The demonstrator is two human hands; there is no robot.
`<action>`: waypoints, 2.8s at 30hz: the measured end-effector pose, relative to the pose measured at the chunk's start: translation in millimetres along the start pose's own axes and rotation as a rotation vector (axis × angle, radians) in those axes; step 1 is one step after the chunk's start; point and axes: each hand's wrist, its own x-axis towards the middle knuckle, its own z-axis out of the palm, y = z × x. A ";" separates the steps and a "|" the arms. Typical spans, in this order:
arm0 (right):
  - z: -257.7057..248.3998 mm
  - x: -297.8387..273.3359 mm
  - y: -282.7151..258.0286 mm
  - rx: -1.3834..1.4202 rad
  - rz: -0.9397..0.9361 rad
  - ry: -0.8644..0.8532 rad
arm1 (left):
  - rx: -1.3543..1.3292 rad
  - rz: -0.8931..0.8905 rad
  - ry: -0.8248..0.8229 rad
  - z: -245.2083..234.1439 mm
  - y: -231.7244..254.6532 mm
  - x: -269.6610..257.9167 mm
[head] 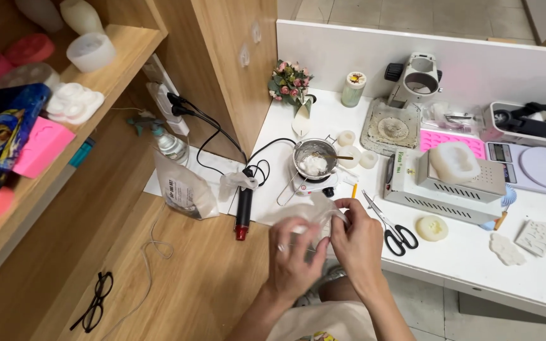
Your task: Preparing and melting wax in a small pot on a heating plate for candle production.
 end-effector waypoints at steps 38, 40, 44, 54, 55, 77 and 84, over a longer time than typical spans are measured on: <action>15.1 -23.8 8.6 -0.133 -0.446 0.059 | -0.892 -0.796 -0.587 56.2 -89.3 -18.2; 13.1 -25.6 5.9 -0.149 -0.329 0.018 | -1.110 -0.880 -0.452 58.3 -79.1 -25.2; 23.3 -23.0 16.6 -0.052 -0.594 0.082 | -1.352 -1.092 -0.003 46.1 -59.1 -7.5; 49.3 -40.3 10.2 0.109 -0.374 -0.336 | -1.188 -1.033 0.136 44.6 -89.0 -16.8; 45.0 -40.5 7.2 0.111 -0.375 -0.335 | -1.187 -1.031 0.136 53.8 -99.2 -24.6; 10.4 14.9 1.1 0.051 -0.204 -0.400 | -0.100 -0.256 -0.640 24.2 -46.3 25.0; 0.4 -21.4 -18.5 -0.022 -0.682 -0.179 | -0.980 -0.767 -0.568 49.7 -74.2 17.4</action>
